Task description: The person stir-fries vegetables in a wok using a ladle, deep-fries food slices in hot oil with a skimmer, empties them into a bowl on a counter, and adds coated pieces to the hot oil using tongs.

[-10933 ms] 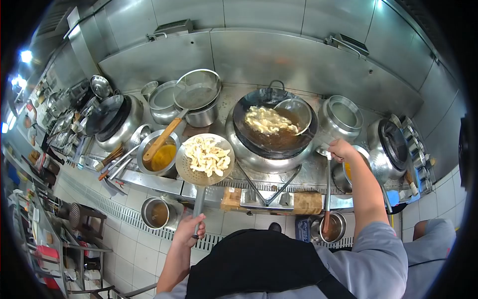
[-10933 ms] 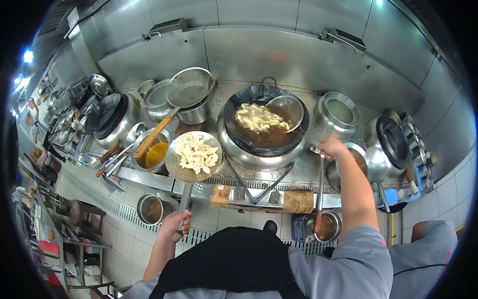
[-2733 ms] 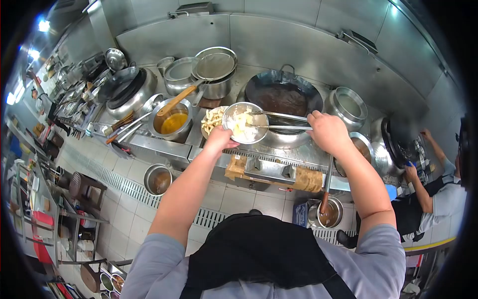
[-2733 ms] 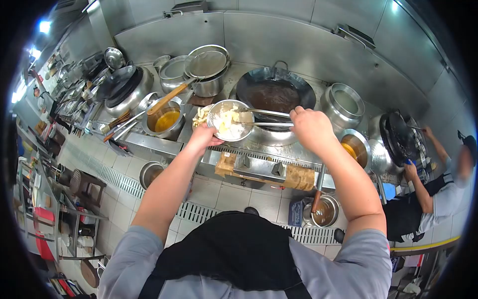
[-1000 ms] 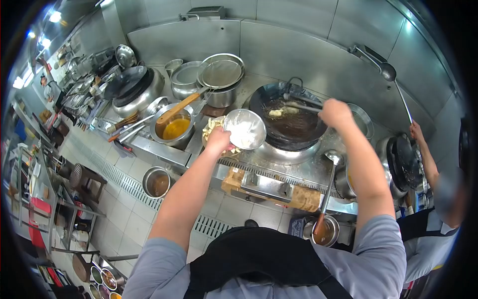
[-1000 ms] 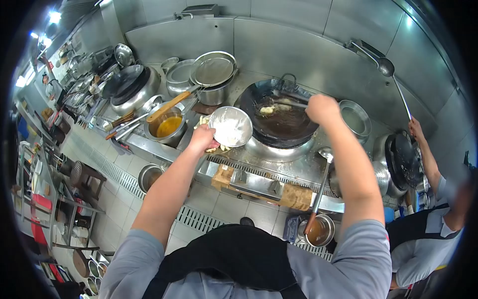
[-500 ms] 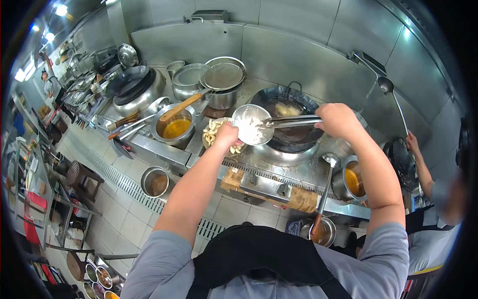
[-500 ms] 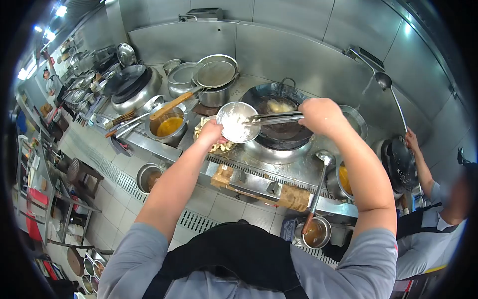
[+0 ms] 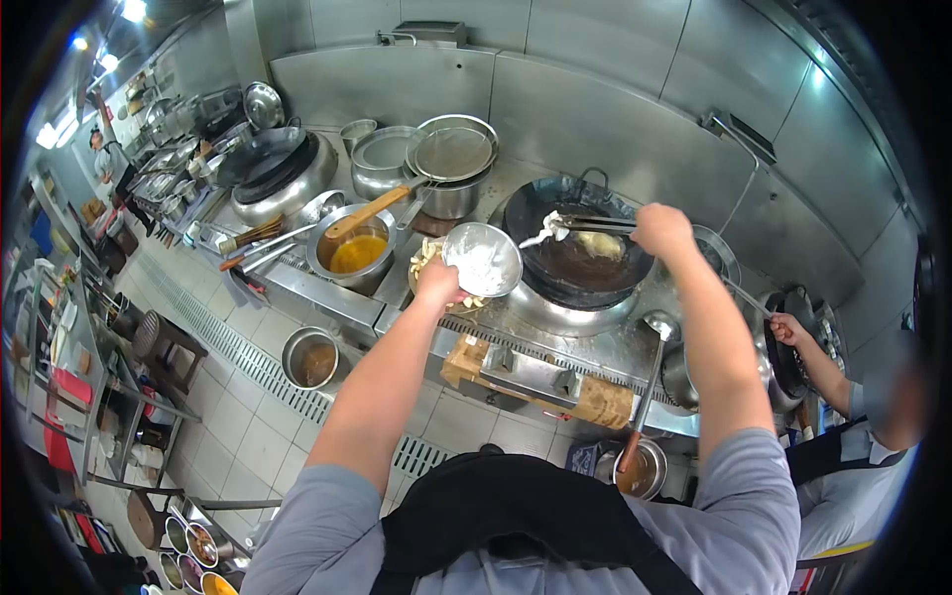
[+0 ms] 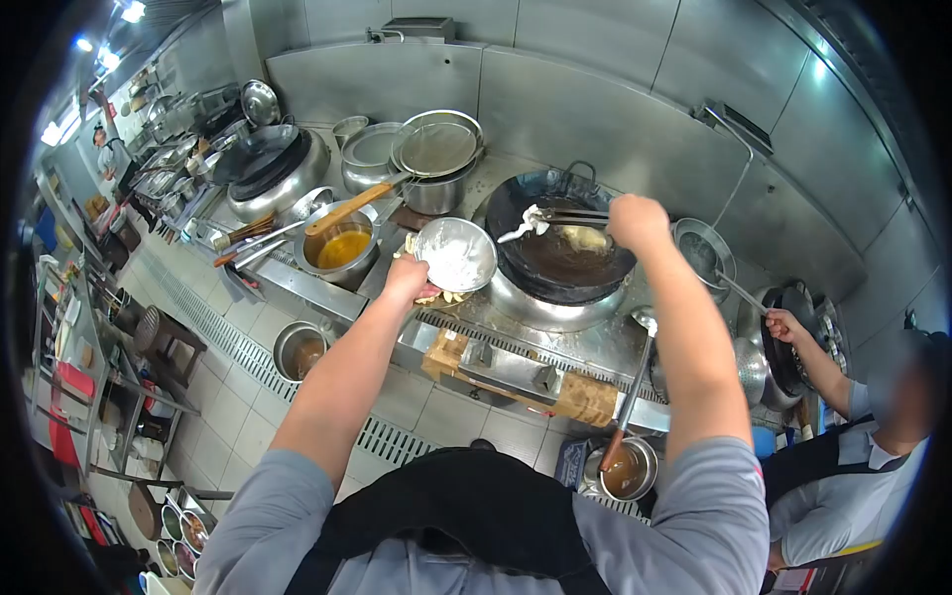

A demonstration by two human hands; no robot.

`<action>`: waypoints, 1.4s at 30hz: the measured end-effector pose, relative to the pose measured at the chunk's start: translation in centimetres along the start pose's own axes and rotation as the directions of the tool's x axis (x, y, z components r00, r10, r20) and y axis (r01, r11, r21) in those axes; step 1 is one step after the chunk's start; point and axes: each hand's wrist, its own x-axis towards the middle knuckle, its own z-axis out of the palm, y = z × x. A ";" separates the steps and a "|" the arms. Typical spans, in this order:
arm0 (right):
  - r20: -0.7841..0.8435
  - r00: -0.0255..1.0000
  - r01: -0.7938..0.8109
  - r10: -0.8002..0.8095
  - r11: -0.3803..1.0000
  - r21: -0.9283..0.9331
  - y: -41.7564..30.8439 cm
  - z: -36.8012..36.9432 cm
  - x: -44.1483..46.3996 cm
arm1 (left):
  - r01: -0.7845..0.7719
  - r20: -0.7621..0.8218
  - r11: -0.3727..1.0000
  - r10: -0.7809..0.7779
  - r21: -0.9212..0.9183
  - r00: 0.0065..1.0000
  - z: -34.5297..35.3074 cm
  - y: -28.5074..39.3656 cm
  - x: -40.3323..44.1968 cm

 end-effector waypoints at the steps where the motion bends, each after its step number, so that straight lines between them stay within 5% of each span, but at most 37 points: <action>1: 0.021 0.998 -0.056 0.055 0.997 0.048 -0.8 1.3 1.2 | -0.009 -0.015 1.000 0.009 -0.015 1.000 -0.1 -0.2 -0.3; 6: 0.094 0.981 -0.180 0.171 0.978 0.102 -2.4 5.8 5.5 | 0.024 0.002 0.997 -0.024 -0.080 1.000 -1.7 -1.3 -2.5; 11: -0.004 0.981 -0.193 0.194 0.978 0.076 0.0 -1.5 2.3 | -0.018 -0.063 0.997 0.014 -0.076 0.998 -3.9 -2.1 -4.8; 14: -0.213 0.977 0.002 0.019 0.995 0.102 0.6 -7.2 -3.5 | -0.061 -0.096 0.998 0.058 -0.027 0.994 -4.9 -2.7 -3.8; 24: -0.147 0.921 0.376 -0.361 0.923 0.086 -8.2 -4.1 -9.2 | -0.129 0.207 0.991 0.120 0.032 0.971 -2.3 -0.8 -3.3; 26: -0.151 0.952 0.283 -0.265 0.952 0.118 -7.3 -4.3 -9.8 | 0.025 0.025 0.998 -0.024 -0.066 0.999 -2.7 -1.5 -3.4; 30: -0.207 0.968 0.175 -0.140 0.971 0.161 -3.7 -2.3 -8.8 | 0.086 0.113 0.975 -0.064 -0.204 0.992 -4.3 -8.7 1.0; 31: -0.248 0.964 0.145 -0.100 0.974 0.173 -2.8 -0.2 -7.8 | 0.011 0.094 0.995 -0.001 -0.104 0.996 -4.3 -11.9 3.8; 36: -0.045 0.992 -0.105 0.115 0.976 0.193 -3.3 9.0 -2.8 | -0.083 -0.042 0.995 0.081 -0.052 0.996 -7.9 -6.8 -7.2; 42: -0.184 0.976 -0.024 0.115 0.901 0.433 6.2 18.5 3.7 | 0.019 -0.046 0.985 -0.028 -0.173 0.999 -13.2 -9.2 -13.3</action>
